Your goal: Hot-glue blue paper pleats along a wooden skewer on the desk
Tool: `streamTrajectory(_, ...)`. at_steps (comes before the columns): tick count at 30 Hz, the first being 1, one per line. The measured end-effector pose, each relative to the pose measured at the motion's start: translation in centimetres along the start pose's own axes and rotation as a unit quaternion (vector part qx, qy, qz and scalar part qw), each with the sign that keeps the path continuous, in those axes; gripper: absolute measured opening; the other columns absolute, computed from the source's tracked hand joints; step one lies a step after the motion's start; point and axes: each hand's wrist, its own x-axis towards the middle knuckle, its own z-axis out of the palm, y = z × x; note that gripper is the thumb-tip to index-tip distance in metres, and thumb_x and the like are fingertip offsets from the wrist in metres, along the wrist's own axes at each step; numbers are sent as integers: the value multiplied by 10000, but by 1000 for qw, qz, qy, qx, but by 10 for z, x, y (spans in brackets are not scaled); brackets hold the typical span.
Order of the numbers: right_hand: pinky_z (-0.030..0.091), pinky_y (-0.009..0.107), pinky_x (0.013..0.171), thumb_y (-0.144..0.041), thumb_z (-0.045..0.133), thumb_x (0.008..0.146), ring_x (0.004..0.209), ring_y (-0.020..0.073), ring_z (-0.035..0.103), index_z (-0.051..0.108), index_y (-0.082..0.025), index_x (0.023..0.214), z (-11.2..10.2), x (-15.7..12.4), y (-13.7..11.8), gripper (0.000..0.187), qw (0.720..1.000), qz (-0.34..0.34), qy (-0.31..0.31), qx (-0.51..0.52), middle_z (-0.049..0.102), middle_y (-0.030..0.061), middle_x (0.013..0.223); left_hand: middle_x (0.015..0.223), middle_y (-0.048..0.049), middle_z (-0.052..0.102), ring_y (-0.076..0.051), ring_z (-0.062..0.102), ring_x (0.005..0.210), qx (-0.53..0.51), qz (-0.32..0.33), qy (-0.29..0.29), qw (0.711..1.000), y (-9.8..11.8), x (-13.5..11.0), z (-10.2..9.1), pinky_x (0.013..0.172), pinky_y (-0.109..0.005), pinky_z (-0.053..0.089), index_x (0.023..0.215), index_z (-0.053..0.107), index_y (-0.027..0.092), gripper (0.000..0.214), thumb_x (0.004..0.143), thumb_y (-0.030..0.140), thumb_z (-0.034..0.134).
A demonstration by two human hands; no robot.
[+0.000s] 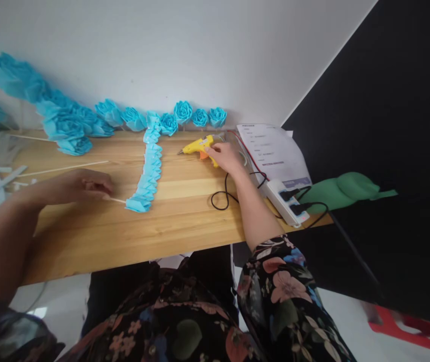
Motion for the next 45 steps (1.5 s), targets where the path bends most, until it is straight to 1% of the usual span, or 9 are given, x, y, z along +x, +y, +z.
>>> streamTrajectory(2,531,357,759,-431,790,1084,910,298,782,850,-194,913,-1,-4,-6,298,989,-31,81,-119,854,123,913,926,-51,822,-232,701,856,8,0,27,1000,0,0,-2,742,-269,522,985,851,215,459,985,671,790)
streamTrajectory(5,558,403,907,-349,700,1123,1062,340,812,917,-186,1142,-4,-10,-19,272,974,-69,151,-151,907,160,1128,968,-74,819,-226,687,895,17,15,103,994,-3,-1,-6,839,-295,549,972,836,186,574,1000,754,758)
streamTrajectory(9,563,366,932,-263,691,1104,1051,300,815,924,-187,1153,7,-13,-41,250,987,-127,63,-73,916,117,1143,1093,-105,857,-252,722,1031,-7,18,187,982,-1,2,-13,1000,-348,582,1000,834,182,685,985,861,745)
streamTrajectory(14,573,375,1011,-191,676,1095,1097,297,822,923,-170,1255,43,-3,-77,296,981,-163,-58,-85,915,107,1190,1123,-89,894,-254,737,1018,6,-10,185,983,16,29,-21,976,-349,585,1021,890,210,539,947,734,786)
streamTrajectory(20,595,359,1100,-95,572,1116,1174,272,829,820,-96,1452,78,23,-113,417,988,-128,-40,-72,896,129,1283,928,-57,880,-254,745,869,-63,-63,257,962,24,72,-13,821,-322,597,956,926,232,395,866,606,835)
streamTrajectory(24,616,387,1112,-123,632,1086,1156,286,823,830,-170,1356,91,42,-121,338,991,-92,-42,-84,887,92,1248,770,-59,808,-233,692,719,-134,-87,290,944,11,88,-7,653,-303,548,888,920,236,323,824,552,925)
streamTrajectory(34,627,363,1047,-129,712,1051,1097,246,796,761,-198,1173,132,67,-122,148,1000,-24,-11,-5,850,50,1165,775,-81,822,-217,685,659,-292,-93,349,886,-2,118,-6,550,-262,545,813,899,199,274,703,390,1063)
streamTrajectory(41,614,356,1079,-86,688,1006,1131,222,798,721,-214,1085,106,68,-119,154,987,-136,25,80,832,38,1160,733,-73,773,-193,656,615,-323,-66,387,861,1,126,-9,584,-270,546,826,855,168,225,854,353,980)
streamTrajectory(45,626,345,978,-118,724,986,929,191,759,727,-218,1132,77,62,-120,177,970,-205,-4,132,818,11,1081,917,-106,844,-211,743,743,-385,-23,349,854,17,128,-12,657,-273,572,946,840,161,340,967,485,943)
